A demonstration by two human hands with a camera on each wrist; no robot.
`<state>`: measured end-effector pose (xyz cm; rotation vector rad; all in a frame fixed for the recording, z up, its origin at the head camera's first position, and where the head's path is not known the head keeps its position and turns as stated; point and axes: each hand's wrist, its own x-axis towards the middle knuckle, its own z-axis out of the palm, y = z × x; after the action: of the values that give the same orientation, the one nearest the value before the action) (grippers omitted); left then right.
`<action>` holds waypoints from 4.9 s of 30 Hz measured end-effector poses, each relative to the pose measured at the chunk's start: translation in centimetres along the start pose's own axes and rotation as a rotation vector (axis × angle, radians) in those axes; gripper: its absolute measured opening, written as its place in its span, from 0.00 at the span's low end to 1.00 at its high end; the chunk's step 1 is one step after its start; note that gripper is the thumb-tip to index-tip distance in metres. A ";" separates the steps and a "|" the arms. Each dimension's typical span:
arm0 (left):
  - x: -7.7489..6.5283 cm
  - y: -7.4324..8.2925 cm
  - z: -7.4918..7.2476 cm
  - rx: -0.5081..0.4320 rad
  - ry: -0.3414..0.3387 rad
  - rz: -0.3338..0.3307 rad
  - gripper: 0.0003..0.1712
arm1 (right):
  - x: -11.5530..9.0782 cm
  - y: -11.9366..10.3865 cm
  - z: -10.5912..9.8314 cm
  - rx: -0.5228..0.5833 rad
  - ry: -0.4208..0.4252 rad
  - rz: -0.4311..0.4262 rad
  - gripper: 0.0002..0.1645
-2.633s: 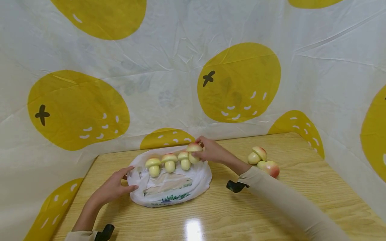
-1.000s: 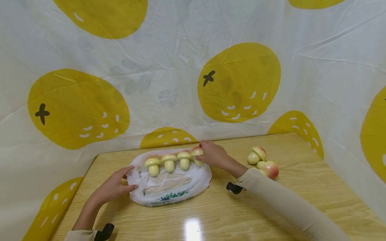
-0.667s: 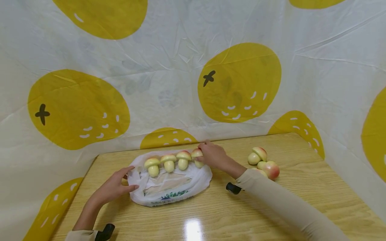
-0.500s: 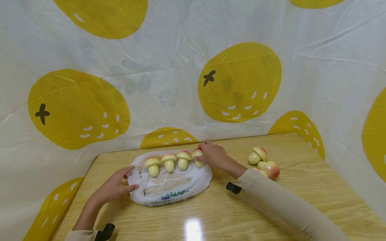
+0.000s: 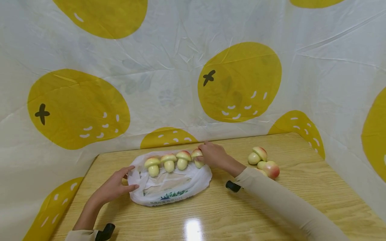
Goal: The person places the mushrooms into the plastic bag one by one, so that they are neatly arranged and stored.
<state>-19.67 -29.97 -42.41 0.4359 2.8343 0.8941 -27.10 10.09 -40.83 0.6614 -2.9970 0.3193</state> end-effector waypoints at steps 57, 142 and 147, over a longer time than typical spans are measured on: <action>-0.1 0.3 0.0 0.009 0.007 -0.017 0.51 | 1.5 0.5 1.0 0.275 0.029 -0.278 0.31; 0.0 -0.2 -0.1 0.016 0.017 0.005 0.51 | -11.2 17.7 -5.7 0.268 0.064 -0.033 0.34; 0.1 -0.2 0.0 0.023 0.018 -0.003 0.51 | -11.2 18.0 -5.6 0.312 0.037 0.005 0.34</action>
<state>-19.78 -30.15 -42.54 0.4279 2.8637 0.8706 -24.50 31.87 -39.87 0.6599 -2.9399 0.8017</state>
